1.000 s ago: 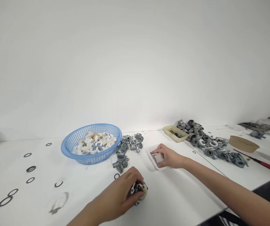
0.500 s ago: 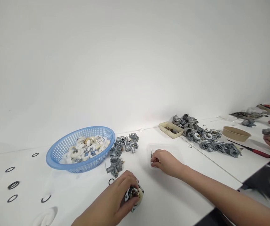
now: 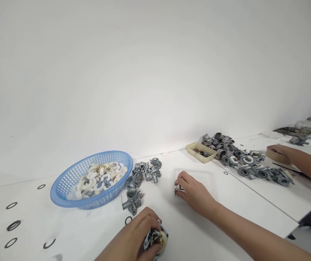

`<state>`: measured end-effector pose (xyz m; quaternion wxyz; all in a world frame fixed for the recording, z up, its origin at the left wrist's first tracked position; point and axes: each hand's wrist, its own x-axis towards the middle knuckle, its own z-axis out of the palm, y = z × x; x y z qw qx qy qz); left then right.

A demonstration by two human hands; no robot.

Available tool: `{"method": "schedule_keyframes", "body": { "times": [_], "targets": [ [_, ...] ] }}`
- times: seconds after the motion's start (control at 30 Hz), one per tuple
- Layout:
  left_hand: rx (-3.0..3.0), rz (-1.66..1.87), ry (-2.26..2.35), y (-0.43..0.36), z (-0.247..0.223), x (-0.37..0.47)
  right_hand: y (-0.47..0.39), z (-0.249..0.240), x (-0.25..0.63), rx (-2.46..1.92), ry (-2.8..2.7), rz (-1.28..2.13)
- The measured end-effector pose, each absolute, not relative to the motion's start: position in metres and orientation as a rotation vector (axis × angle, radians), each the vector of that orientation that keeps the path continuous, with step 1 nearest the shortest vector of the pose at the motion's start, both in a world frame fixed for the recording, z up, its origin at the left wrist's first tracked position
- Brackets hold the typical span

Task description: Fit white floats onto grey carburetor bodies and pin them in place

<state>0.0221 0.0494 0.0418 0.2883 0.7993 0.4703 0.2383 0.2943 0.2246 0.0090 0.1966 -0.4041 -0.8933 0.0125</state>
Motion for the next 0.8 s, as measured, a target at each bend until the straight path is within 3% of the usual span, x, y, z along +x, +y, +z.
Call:
{"method": "schedule_keyframes", "body": {
  "times": [0.8],
  "targets": [
    [2.159,0.712,1.235,0.047,0.04,0.018,0.237,0.005,0.297,-1.166,-2.651,-0.094]
  ]
}}
